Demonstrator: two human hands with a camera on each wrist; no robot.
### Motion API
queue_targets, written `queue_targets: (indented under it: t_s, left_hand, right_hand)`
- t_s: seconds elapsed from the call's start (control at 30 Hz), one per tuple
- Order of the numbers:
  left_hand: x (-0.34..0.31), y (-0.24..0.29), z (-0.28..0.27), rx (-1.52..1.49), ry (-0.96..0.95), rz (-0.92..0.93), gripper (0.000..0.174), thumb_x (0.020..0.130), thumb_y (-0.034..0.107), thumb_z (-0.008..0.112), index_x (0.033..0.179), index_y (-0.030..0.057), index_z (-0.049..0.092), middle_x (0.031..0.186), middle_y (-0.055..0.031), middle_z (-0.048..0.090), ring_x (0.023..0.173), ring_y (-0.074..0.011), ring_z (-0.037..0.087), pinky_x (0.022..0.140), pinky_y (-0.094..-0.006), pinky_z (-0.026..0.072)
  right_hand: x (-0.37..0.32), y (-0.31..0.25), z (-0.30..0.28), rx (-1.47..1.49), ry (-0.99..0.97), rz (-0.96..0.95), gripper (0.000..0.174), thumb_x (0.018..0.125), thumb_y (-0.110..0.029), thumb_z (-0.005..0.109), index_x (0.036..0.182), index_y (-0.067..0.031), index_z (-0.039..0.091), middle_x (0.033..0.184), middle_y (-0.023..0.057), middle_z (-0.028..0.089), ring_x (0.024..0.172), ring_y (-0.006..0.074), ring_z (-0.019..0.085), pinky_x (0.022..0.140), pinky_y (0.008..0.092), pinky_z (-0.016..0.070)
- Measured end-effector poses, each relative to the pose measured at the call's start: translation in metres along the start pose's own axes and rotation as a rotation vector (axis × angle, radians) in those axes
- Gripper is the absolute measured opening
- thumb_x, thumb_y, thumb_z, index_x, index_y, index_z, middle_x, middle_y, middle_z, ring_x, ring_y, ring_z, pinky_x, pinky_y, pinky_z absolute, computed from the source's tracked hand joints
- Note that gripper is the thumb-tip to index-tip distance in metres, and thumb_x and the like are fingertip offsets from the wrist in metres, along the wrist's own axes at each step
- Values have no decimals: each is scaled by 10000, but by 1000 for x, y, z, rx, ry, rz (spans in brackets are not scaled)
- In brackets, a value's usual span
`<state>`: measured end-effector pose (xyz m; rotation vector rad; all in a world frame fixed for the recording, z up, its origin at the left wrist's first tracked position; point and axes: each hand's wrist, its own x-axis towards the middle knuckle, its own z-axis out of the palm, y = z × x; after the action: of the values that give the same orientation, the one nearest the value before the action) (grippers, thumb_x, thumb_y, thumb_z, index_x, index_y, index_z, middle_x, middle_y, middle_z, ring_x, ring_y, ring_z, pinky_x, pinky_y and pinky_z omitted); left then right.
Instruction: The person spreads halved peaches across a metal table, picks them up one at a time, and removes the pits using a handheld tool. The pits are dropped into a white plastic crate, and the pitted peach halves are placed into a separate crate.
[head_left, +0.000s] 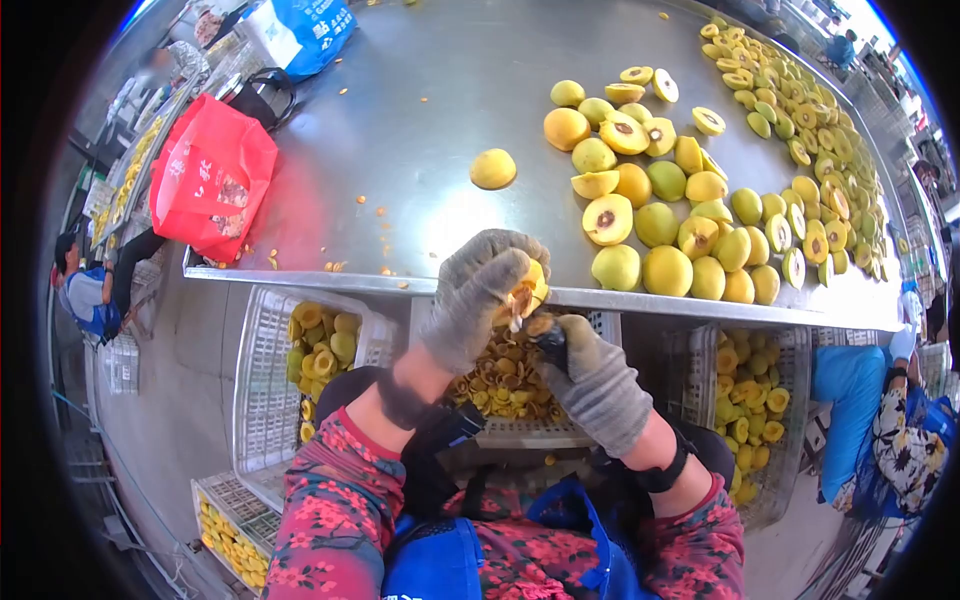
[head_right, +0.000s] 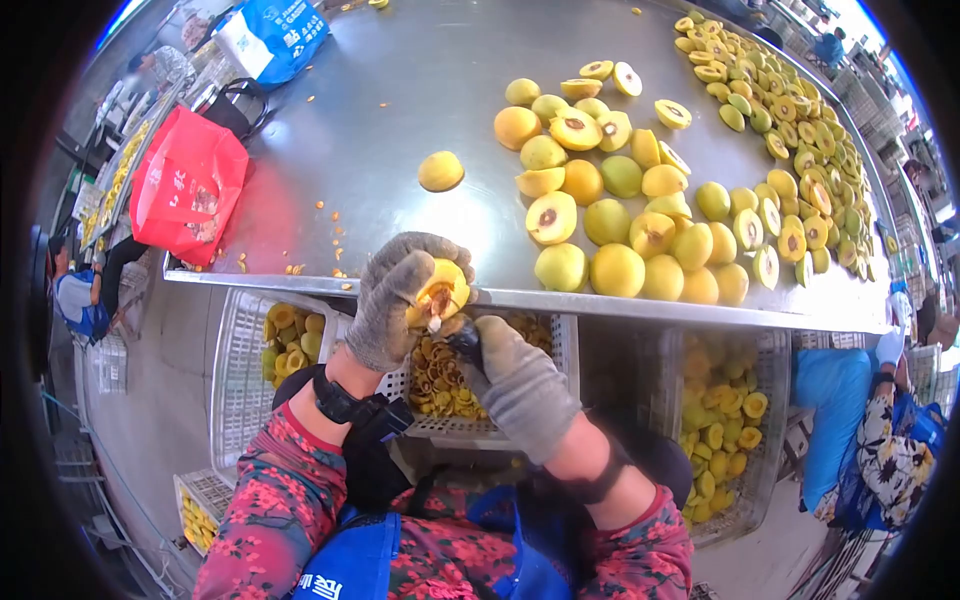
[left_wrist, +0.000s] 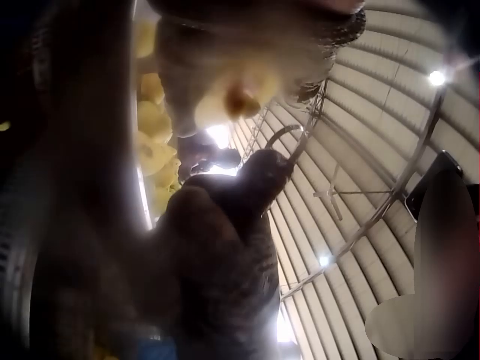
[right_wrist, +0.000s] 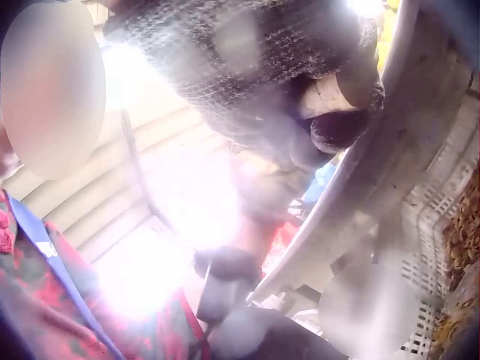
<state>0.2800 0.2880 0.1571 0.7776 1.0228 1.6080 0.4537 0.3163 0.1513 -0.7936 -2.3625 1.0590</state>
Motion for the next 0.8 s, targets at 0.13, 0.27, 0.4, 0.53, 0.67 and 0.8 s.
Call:
queue_targets:
  t_s: [0.13,0.27,0.4,0.53,0.67,0.8]
  left_hand:
    - [-5,2,6,99,29,-44,415,841,398,636,991,14,586,912,-119,611,814,-207,639,706,-329,551]
    - [-4,18,0,-62,51,-86,408,864,398,606,987,9,581,900,-118,608,796,-207,637,672,-326,551]
    - [-4,14,-1,-1,76,-59,405,871,398,600,987,10,580,900,-117,610,806,-206,633,689,-327,541]
    - [-10,17,-2,193,90,38,305,882,318,593,975,28,602,878,-77,618,794,-158,603,700,-280,501]
    - [-45,70,-38,487,270,213,219,887,236,577,966,36,619,890,-31,595,830,-104,553,733,-240,457]
    - [-103,119,-139,1913,309,34,426,791,391,673,1010,33,601,1030,-134,597,902,-297,595,795,-384,480]
  right_hand:
    - [-1,7,1,-396,-66,17,174,850,-127,526,1010,-74,480,863,162,579,745,318,621,631,409,509]
    - [-5,15,-12,-615,-132,95,177,838,-86,495,1012,-68,474,873,160,582,700,301,630,598,397,517]
    - [-9,9,-16,-523,-103,70,172,845,-71,482,1016,-58,472,860,167,580,709,319,628,576,410,511]
    - [-4,1,-11,-416,-85,26,157,857,-74,469,1013,-56,476,857,174,580,717,329,628,581,417,508]
    - [-4,-3,-14,-474,-166,75,134,878,-87,446,1005,-64,483,850,161,589,722,306,641,591,410,514]
    - [-9,3,-13,-499,-225,109,129,882,-94,446,1002,-75,489,843,141,596,699,286,649,568,402,516]
